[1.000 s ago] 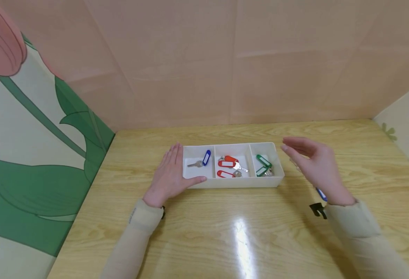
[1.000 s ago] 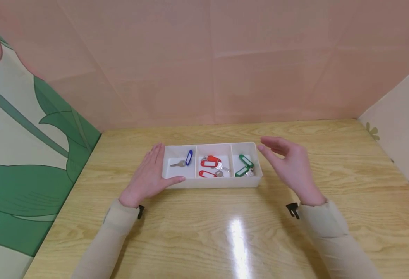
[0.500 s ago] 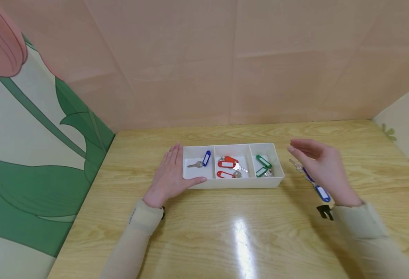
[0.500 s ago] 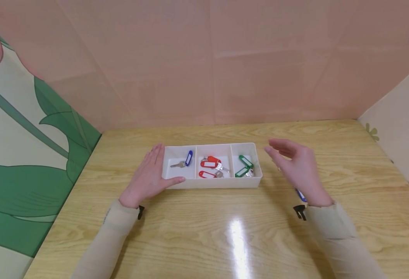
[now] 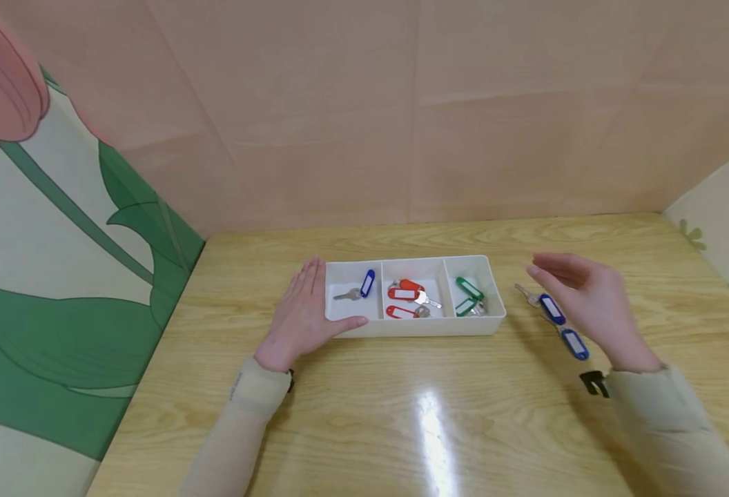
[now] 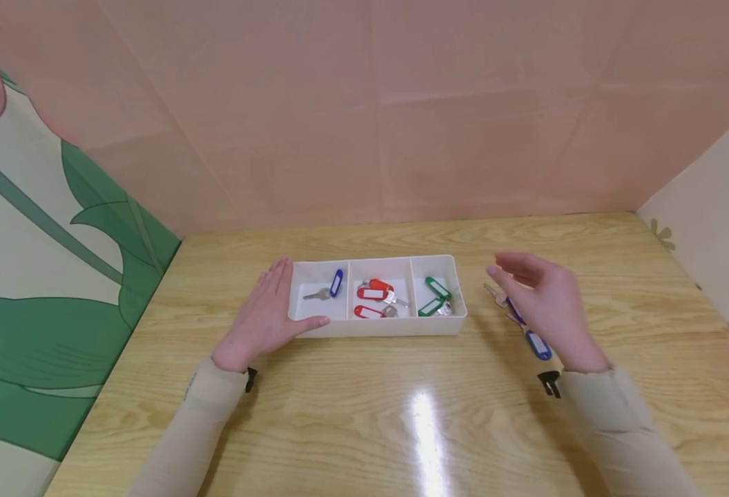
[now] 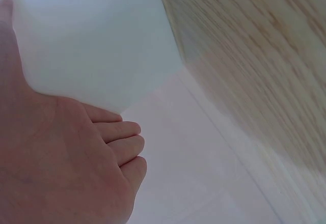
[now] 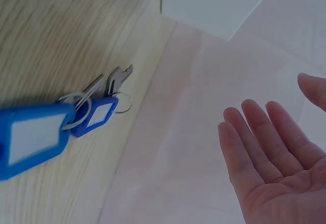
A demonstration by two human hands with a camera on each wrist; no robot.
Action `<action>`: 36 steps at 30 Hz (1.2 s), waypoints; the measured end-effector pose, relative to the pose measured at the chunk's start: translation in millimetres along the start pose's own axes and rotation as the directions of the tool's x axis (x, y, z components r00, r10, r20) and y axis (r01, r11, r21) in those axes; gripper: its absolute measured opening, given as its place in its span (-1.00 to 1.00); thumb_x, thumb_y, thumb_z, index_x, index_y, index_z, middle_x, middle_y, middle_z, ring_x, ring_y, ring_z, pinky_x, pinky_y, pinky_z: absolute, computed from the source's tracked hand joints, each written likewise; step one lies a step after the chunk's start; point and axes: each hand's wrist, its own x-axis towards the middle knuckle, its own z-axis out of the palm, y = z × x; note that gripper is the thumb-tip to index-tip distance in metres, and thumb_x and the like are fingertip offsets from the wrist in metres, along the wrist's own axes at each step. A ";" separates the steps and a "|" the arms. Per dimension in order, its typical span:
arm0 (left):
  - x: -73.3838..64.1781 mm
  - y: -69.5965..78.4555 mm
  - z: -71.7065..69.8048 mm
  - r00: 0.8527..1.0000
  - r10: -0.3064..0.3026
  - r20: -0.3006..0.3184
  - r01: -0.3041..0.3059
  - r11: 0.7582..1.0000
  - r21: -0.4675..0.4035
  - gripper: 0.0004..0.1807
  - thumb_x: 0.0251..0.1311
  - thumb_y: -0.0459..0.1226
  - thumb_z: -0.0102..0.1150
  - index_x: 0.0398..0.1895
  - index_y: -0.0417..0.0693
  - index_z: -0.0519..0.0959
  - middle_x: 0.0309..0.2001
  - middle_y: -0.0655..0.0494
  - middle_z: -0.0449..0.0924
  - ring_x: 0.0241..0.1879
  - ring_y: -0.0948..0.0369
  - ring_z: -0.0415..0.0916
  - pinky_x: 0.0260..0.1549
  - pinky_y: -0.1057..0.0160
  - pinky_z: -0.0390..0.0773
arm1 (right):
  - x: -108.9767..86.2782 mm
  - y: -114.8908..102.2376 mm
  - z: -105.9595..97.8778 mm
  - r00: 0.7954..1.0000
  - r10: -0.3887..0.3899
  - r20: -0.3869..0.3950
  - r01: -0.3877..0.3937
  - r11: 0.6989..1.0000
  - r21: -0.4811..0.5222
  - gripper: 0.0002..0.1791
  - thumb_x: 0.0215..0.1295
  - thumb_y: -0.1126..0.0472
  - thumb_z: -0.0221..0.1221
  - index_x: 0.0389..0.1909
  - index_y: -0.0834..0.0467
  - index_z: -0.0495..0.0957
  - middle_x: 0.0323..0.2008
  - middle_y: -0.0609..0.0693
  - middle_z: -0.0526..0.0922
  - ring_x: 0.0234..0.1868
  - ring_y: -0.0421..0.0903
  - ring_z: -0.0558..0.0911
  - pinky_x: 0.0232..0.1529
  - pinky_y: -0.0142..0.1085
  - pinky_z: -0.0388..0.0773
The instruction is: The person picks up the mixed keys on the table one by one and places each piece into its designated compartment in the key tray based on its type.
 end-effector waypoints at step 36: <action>-1.4 1.7 -1.5 1.000 0.004 -0.013 -0.004 1.000 -0.016 0.47 -0.01 0.65 -0.11 0.63 -0.28 -0.24 0.63 -0.17 -0.25 0.59 0.01 -0.30 0.52 0.07 -0.24 | -6.6 36.3 -21.9 0.999 0.044 -0.019 -0.045 0.997 -0.066 -0.53 0.42 -0.03 0.28 0.14 0.25 0.65 0.04 0.22 0.68 -0.25 -0.70 0.51 -0.30 -0.72 0.46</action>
